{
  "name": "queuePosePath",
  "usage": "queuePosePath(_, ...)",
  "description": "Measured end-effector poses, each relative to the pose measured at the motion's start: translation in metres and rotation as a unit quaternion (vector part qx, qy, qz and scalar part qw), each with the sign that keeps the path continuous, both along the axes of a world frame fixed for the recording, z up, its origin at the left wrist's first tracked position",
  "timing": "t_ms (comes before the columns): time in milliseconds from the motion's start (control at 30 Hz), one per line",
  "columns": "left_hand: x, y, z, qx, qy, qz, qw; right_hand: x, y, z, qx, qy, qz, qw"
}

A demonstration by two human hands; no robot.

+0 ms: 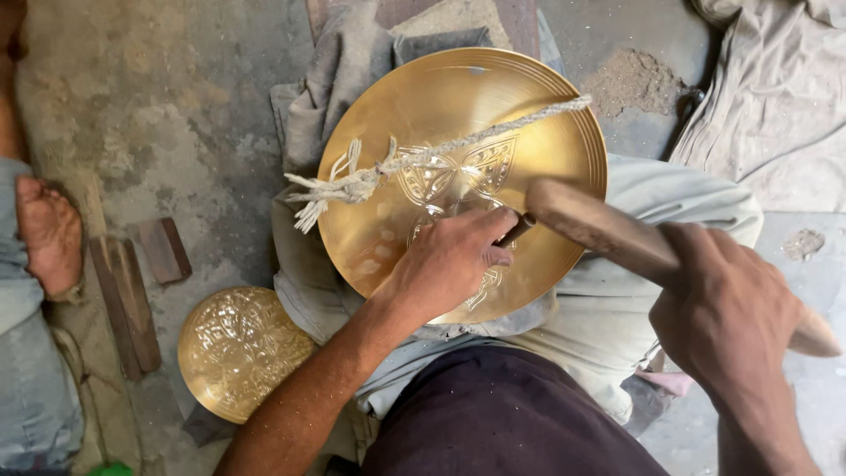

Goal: The person sits on the floor with a brass plate on their lap and hammers a punch to emboss a decorative pattern into the metal, repositioning the punch across the design. A second finished brass plate rests on the floor beside them.

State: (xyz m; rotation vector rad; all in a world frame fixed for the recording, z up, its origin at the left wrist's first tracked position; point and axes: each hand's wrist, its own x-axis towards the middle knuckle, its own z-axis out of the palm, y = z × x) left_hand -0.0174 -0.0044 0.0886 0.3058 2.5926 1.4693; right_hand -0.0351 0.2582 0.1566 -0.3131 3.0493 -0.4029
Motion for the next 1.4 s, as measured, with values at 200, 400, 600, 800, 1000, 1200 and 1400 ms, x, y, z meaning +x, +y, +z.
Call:
queuePosePath(200,0.003,-0.005,-0.008,0.025,-0.009,0.004,1.000,0.006,-0.016,0.012,0.072,-0.068,-0.048,0.994)
queuePosePath(400,0.007,-0.004,-0.010,-0.008,-0.010,0.002,1.000,0.013,-0.014,0.003,0.066,-0.058,-0.040,0.995)
queuePosePath(600,0.005,-0.006,-0.018,-0.002,-0.036,-0.022,0.999,0.023,-0.006,-0.017,0.058,-0.084,-0.058,0.993)
queuePosePath(800,0.002,-0.007,-0.020,-0.012,-0.002,-0.044,0.999,0.038,-0.004,-0.029,0.048,-0.038,-0.036,0.997)
queuePosePath(1000,-0.008,-0.002,-0.022,-0.078,-0.070,-0.122,0.987,0.058,0.007,-0.052,0.008,-0.059,-0.077,0.995)
queuePosePath(1200,-0.010,0.008,-0.021,-0.094,-0.069,-0.153,0.981,0.079,0.020,-0.076,-0.097,-0.110,-0.187,0.971)
queuePosePath(1400,0.026,-0.013,-0.005,0.007,0.005,0.119,0.993,0.060,0.029,-0.078,-0.192,-0.116,-0.204,0.953)
